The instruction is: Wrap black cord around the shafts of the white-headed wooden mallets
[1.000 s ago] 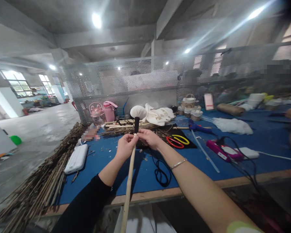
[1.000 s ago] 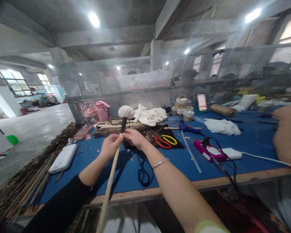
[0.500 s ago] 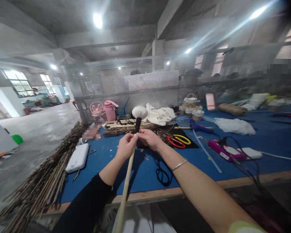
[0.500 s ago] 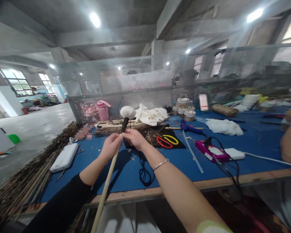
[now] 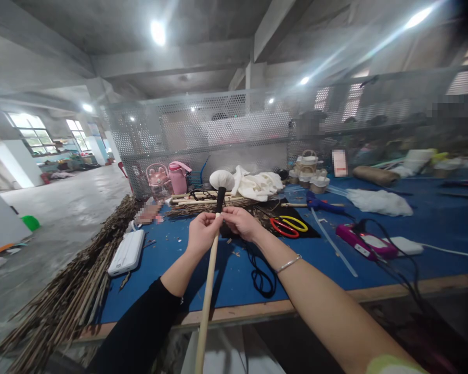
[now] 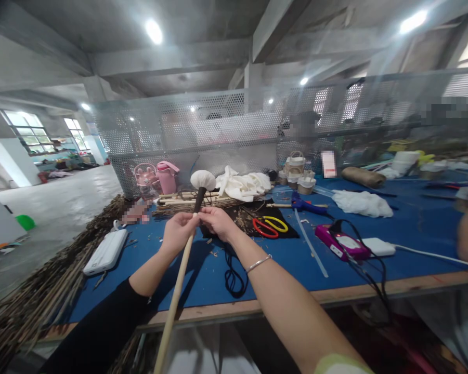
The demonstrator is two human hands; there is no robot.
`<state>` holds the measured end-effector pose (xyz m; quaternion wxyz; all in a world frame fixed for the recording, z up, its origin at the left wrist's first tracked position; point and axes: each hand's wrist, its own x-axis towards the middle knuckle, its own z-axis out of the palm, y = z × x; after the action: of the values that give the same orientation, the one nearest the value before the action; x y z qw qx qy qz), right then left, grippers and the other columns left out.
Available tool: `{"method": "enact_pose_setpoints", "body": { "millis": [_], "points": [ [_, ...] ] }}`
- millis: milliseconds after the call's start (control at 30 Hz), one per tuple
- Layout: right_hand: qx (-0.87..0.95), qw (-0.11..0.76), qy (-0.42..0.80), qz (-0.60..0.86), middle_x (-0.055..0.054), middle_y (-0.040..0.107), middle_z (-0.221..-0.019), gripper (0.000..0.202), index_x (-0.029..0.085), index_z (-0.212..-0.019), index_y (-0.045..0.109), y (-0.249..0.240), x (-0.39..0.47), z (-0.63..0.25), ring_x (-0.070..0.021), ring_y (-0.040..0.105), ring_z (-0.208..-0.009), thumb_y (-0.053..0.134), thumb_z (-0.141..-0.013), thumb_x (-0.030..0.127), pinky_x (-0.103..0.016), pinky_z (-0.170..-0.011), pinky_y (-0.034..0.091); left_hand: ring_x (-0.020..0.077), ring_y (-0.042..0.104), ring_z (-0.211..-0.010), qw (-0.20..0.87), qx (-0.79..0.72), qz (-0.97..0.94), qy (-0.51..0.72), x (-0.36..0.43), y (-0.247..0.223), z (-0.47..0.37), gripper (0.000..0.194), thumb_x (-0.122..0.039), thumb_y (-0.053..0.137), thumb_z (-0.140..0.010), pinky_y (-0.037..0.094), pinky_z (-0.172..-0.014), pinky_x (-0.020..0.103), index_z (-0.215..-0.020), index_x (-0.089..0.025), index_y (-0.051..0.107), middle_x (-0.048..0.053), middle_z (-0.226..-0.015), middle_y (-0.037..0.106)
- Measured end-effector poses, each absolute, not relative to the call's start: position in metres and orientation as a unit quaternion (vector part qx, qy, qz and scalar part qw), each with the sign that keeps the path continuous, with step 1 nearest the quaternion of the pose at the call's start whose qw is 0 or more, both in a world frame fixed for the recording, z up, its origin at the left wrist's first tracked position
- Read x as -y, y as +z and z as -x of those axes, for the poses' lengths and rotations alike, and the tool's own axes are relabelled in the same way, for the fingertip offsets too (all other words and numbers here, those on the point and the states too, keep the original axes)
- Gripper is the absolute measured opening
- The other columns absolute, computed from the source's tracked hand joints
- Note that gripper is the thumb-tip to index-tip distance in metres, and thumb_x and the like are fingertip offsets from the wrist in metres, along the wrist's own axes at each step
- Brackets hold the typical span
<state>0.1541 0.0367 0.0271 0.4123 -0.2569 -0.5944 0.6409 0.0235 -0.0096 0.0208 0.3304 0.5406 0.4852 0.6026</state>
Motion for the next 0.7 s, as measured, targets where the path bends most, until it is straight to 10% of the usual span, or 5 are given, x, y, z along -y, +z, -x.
{"method": "enact_pose_setpoints", "body": {
  "millis": [300,533,700],
  "points": [
    [0.587,0.394,0.667,0.234,0.006,0.046,-0.048,0.032,0.015,-0.079,0.05,0.024,-0.039,-0.156,-0.0022,0.024,-0.033,0.065,-0.069,0.041,-0.017,-0.032,0.01,0.0082,0.052,-0.043,0.487,-0.421,-0.536,0.546,0.009,0.02,-0.024,0.035,-0.048,0.058,-0.07,0.041,-0.043,0.021,-0.077,-0.014,0.055,0.003,-0.067,0.063],
    [0.607,0.386,0.634,0.284,0.011,0.029,-0.039,0.025,0.015,-0.07,0.05,0.019,-0.039,-0.152,-0.0026,0.016,-0.031,0.065,-0.067,0.036,-0.019,-0.031,0.007,0.0104,0.05,-0.051,0.196,-0.552,-0.608,0.536,0.013,0.024,-0.018,0.031,-0.045,0.065,-0.063,0.037,-0.052,0.021,-0.068,-0.015,0.06,-0.001,-0.056,0.058],
    [0.619,0.391,0.608,0.306,0.009,0.036,-0.04,0.023,0.014,-0.069,0.054,0.016,-0.041,-0.152,-0.0027,0.019,-0.03,0.062,-0.069,0.036,-0.02,-0.031,0.008,0.0122,0.053,-0.054,0.187,-0.571,-0.624,0.499,0.013,0.026,-0.015,0.027,-0.041,0.069,-0.059,0.037,-0.053,0.022,-0.066,-0.015,0.064,0.002,-0.059,0.062]
  ]
}}
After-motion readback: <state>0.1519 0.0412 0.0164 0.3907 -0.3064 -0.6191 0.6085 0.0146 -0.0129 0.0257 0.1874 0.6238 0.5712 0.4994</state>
